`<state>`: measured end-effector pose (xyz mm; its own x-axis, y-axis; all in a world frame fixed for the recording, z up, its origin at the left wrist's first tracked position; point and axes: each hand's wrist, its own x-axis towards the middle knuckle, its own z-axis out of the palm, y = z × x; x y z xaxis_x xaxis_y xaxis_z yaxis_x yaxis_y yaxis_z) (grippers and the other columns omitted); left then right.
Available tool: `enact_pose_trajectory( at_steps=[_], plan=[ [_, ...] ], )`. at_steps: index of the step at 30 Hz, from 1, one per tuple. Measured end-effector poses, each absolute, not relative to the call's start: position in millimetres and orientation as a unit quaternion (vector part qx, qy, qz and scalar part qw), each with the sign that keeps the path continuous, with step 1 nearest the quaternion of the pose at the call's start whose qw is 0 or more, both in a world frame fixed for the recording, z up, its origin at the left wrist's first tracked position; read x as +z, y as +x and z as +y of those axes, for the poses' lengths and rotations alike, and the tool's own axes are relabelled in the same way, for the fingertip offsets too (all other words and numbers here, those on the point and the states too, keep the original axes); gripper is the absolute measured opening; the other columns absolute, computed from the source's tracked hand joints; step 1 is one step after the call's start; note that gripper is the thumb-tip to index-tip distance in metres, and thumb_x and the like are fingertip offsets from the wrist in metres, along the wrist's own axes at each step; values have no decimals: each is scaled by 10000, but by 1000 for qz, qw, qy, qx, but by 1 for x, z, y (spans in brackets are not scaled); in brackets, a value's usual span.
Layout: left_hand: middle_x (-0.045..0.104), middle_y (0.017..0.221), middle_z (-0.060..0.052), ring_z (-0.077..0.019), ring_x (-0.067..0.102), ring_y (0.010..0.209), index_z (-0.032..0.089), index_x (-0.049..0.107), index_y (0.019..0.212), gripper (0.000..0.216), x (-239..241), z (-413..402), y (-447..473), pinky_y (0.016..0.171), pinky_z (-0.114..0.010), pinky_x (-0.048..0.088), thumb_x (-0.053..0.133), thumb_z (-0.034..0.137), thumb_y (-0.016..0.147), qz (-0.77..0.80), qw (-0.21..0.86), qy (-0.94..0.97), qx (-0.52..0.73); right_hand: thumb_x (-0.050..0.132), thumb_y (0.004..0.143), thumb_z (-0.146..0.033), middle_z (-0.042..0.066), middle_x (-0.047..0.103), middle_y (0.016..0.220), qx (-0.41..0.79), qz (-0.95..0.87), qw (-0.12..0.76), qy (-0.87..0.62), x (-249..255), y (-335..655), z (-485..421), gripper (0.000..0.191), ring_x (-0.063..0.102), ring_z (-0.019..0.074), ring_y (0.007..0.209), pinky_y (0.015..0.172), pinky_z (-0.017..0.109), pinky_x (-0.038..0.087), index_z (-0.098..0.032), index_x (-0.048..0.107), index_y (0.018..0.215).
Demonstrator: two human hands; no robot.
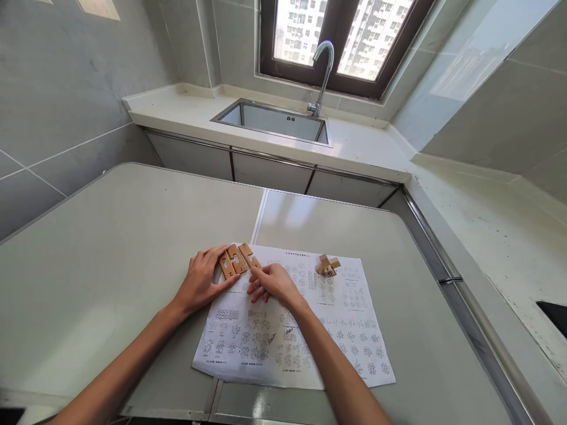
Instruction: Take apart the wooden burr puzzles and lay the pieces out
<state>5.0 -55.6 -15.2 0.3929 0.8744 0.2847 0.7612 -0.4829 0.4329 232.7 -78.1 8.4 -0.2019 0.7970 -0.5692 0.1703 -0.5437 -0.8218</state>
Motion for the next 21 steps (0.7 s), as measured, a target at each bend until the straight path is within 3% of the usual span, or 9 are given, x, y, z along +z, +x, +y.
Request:
enact_pose_trajectory(
  at_steps=[6,13,21],
  plan=[
    [612,1475,-128,-357,530,1334,246,450,1514,690,-14,-57,6,1079,-519,433,671,559,941,494,120,825,248,627,1025,-431,44,767,700,611,-433,262,-608,11,237,-87,323,701,130,475,368,174,413,-176,578,833],
    [617,1471,-121,-360,532,1335,250,447,1529,701,-12,-59,6,1070,-513,441,681,543,936,489,121,828,247,661,989,-421,-73,632,479,525,-482,254,-654,9,238,-95,261,575,123,330,345,186,406,-233,520,877],
    [593,1492,-130,-356,515,1353,247,432,1540,711,-10,-61,4,1073,-495,430,666,563,948,484,128,833,237,568,1003,-365,-79,645,518,503,-521,226,-651,18,233,-96,168,599,139,368,396,216,438,-247,520,894]
  ],
)
